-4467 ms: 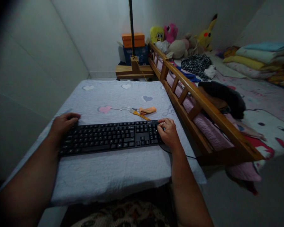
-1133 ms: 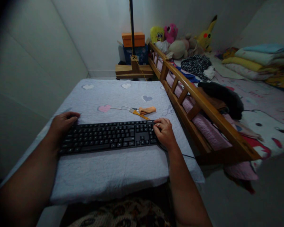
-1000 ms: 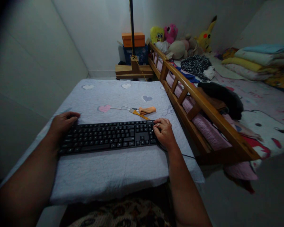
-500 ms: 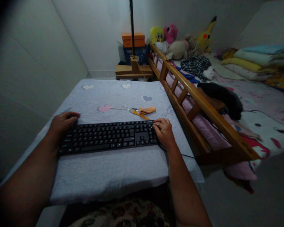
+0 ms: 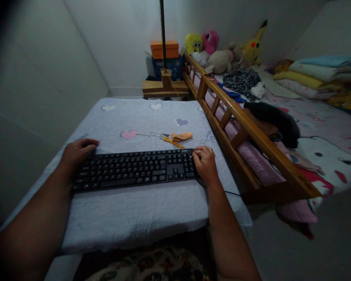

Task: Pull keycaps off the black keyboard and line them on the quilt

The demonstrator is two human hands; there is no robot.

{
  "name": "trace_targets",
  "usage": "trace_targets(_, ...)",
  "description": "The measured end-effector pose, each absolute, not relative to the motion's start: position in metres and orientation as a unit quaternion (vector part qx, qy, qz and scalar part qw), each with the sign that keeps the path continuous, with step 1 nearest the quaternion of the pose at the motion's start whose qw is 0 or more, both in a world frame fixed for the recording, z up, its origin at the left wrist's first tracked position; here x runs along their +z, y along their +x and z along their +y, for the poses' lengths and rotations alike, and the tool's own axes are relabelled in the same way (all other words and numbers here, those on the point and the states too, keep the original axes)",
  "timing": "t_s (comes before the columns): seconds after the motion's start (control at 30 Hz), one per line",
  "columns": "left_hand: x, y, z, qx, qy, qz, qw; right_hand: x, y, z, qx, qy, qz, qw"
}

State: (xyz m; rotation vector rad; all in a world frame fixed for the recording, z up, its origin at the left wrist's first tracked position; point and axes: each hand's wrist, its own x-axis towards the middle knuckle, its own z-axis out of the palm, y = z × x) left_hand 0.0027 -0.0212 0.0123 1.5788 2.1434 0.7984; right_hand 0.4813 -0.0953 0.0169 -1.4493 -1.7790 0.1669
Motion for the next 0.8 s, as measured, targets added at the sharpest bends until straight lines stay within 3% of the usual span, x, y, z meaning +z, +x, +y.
trace_targets(0.8, 0.0162, 0.0059, -0.0217, 0.280, 0.548, 0.767, 0.181, 0.0173, 0.4739, -0.0951, 0.105, -0.576, -0.712, 0.388)
